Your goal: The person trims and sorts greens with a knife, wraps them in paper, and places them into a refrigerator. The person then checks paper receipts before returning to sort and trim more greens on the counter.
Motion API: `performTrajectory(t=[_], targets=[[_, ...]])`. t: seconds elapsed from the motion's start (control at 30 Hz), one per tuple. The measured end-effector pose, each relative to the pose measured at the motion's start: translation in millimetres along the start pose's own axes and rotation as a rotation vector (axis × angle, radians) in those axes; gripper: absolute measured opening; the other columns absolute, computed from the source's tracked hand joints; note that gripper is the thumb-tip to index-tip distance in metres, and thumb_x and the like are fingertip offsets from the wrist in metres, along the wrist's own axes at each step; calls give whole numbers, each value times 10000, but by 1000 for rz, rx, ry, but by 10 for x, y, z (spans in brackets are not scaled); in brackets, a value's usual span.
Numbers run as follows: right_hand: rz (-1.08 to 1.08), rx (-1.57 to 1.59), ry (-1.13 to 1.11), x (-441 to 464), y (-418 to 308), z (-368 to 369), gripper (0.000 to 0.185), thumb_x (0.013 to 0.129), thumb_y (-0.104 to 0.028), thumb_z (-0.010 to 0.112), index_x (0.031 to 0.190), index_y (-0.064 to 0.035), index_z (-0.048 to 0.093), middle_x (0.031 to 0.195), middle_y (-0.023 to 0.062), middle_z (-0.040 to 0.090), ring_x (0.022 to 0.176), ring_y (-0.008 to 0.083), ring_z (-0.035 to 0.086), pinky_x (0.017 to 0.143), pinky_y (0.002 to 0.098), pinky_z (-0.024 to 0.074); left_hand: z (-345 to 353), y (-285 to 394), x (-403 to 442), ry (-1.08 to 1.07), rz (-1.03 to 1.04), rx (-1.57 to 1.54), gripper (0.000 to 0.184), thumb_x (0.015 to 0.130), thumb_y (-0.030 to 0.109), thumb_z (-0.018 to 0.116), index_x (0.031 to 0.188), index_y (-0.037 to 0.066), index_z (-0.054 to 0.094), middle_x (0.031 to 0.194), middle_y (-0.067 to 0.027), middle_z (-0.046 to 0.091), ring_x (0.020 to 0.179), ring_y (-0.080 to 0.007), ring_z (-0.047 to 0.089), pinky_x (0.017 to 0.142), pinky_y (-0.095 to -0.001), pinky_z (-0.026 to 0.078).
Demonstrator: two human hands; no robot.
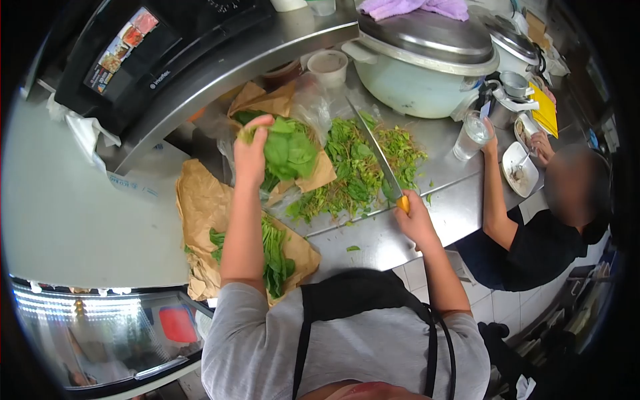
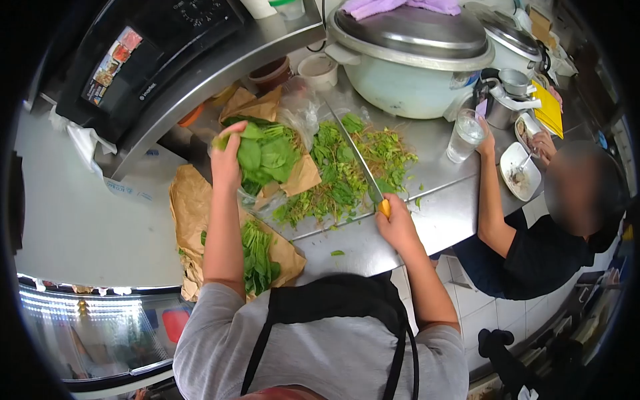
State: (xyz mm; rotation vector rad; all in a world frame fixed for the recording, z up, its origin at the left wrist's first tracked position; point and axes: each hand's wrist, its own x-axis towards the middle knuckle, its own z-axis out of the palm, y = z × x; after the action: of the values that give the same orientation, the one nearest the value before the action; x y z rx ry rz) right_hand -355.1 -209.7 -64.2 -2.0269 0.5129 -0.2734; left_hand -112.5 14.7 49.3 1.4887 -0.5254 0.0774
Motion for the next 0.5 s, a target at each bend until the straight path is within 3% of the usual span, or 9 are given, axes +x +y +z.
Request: performTrajectory(t=[0.03, 0.13, 0.17, 0.27, 0.3, 0.37, 0.43, 0.5], targets=[[-8, -11, 9, -58, 48, 24, 383, 742, -89, 557, 1103, -9, 456, 1004, 216, 519, 935, 345, 515, 813, 361, 414, 13, 29, 13, -90, -276, -150, 175, 860, 133, 508, 970, 17, 579, 873, -50, 584, 803, -126, 551, 660, -246, 434], [-71, -23, 54, 36, 80, 54, 383, 752, -77, 555, 1115, -13, 452, 990, 201, 525, 917, 309, 528, 797, 341, 418, 79, -215, -92, -293, -145, 352, 164, 861, 126, 509, 977, 28, 572, 851, -36, 574, 762, -130, 535, 665, -264, 433], [-74, -17, 49, 12, 51, 65, 383, 751, -75, 554, 1114, -12, 453, 991, 201, 525, 916, 311, 528, 799, 343, 418, 166, -236, -152, -291, -311, 257, 178, 838, 132, 536, 976, 23, 562, 790, -43, 563, 683, -143, 520, 642, -282, 436], [-163, -75, 73, 3, -9, 102, 348, 751, -114, 573, 1075, -40, 470, 1000, 205, 512, 878, 367, 534, 742, 381, 451, 286, -508, -176, -452, -387, 611, 207, 826, 161, 560, 979, 22, 549, 764, -36, 558, 656, -121, 510, 618, -270, 432], [-190, -100, 92, 3, -88, 110, 342, 750, -119, 577, 1069, -55, 474, 987, 196, 514, 848, 371, 541, 713, 388, 460, 372, -469, -221, -457, -315, 598, 235, 805, 173, 577, 951, -10, 553, 765, -60, 571, 670, -133, 520, 631, -287, 436], [-256, -187, 141, 21, -223, 133, 313, 745, -149, 598, 1036, -110, 488, 914, 154, 510, 727, 360, 561, 600, 412, 475, 505, -496, -225, -509, -359, 668, 275, 798, 185, 571, 974, -24, 550, 820, -149, 591, 722, -223, 558, 682, -323, 439], [-308, -264, 137, 70, -326, 145, 301, 746, -158, 602, 1024, -119, 491, 886, 140, 503, 696, 338, 566, 579, 404, 476, 642, -552, -258, -515, -432, 679, 335, 798, 208, 555, 1018, -43, 544, 908, -243, 589, 834, -334, 575, 759, -369, 435], [-345, -356, 137, 130, -435, 154, 277, 752, -173, 602, 1004, -134, 494, 858, 117, 497, 658, 308, 573, 548, 388, 480, 681, -772, -318, -559, -308, 737, 326, 801, 191, 543, 1035, -37, 542, 941, -254, 578, 892, -353, 560, 783, -380, 431]])
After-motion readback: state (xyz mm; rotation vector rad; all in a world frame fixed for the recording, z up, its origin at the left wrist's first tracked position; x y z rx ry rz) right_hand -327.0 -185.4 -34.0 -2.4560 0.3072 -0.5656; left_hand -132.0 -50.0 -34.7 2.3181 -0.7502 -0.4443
